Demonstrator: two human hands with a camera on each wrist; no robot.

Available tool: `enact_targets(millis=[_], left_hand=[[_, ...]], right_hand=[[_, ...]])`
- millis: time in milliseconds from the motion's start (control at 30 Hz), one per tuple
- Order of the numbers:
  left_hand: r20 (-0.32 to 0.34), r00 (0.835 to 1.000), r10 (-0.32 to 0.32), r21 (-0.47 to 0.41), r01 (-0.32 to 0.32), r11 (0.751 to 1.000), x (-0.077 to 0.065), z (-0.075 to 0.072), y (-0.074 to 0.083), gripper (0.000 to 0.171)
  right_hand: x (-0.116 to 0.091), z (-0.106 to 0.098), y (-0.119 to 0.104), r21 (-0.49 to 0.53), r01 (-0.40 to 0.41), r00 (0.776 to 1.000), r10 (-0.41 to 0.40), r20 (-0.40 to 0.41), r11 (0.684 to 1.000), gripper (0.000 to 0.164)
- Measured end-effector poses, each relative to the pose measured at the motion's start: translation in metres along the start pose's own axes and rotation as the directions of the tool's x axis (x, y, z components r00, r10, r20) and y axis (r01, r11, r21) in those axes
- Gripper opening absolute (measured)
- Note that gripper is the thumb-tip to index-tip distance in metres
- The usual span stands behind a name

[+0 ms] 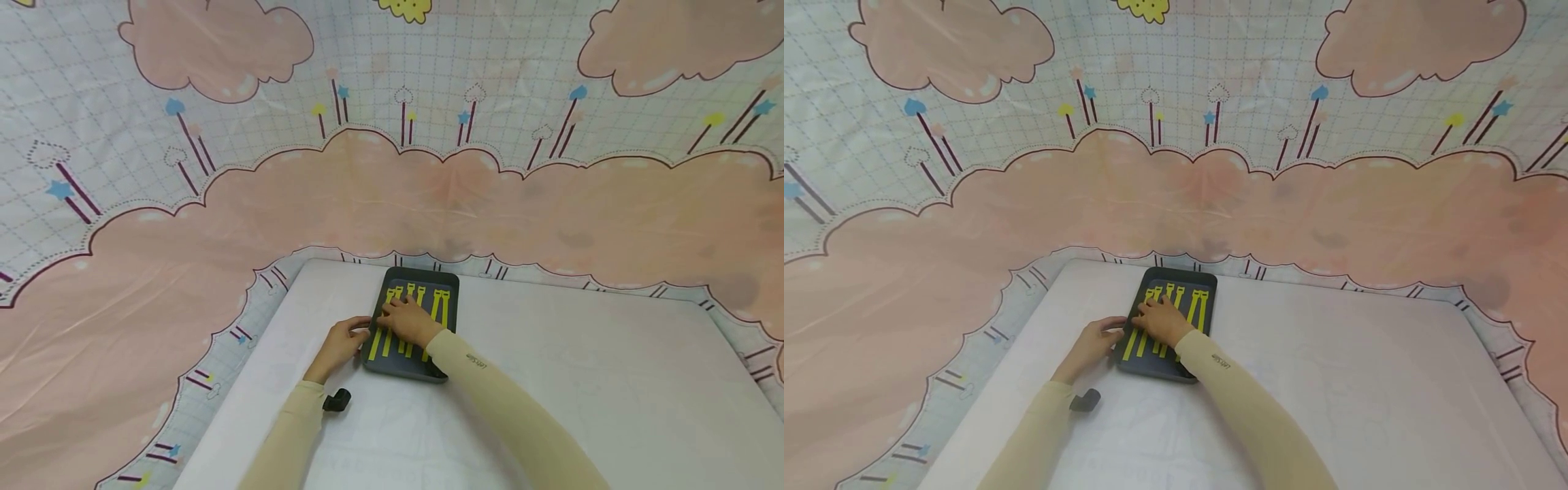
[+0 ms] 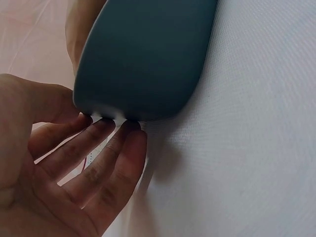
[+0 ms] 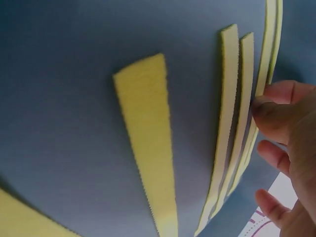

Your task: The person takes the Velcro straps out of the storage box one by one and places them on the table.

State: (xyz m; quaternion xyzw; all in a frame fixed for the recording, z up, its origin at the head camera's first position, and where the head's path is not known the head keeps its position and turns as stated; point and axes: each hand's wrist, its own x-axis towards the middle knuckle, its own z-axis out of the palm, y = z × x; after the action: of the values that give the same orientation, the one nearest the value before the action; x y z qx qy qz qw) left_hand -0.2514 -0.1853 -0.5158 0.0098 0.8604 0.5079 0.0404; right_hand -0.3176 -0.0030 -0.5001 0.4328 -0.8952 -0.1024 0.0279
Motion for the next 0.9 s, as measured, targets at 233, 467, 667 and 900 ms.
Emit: enact_targets(millis=[233, 467, 667, 900], left_hand=[[0.003, 1.000, -0.001, -0.002, 0.001, 1.000, 0.001, 0.001, -0.002, 0.037], [0.005, 1.000, 0.004, 0.001, -0.004, 1.000, 0.001, 0.001, -0.003, 0.038], [-0.002, 1.000, 0.012, -0.002, -0.012, 1.000, -0.001, 0.001, -0.002, 0.038], [-0.001, 1.000, 0.015, 0.008, -0.015, 1.000, -0.002, -0.001, -0.003, 0.038]], right_hand=[[-0.004, -0.001, 0.000, -0.005, 0.002, 1.000, -0.002, -0.011, 1.000, 0.030], [-0.008, 0.001, 0.003, -0.038, 0.029, 0.997, -0.031, -0.064, 0.999, 0.031], [-0.013, -0.001, 0.009, -0.020, 0.041, 0.991, -0.044, -0.123, 0.999, 0.027], [-0.017, -0.013, 0.011, -0.010, 0.051, 0.980, -0.052, -0.191, 0.999, 0.024]])
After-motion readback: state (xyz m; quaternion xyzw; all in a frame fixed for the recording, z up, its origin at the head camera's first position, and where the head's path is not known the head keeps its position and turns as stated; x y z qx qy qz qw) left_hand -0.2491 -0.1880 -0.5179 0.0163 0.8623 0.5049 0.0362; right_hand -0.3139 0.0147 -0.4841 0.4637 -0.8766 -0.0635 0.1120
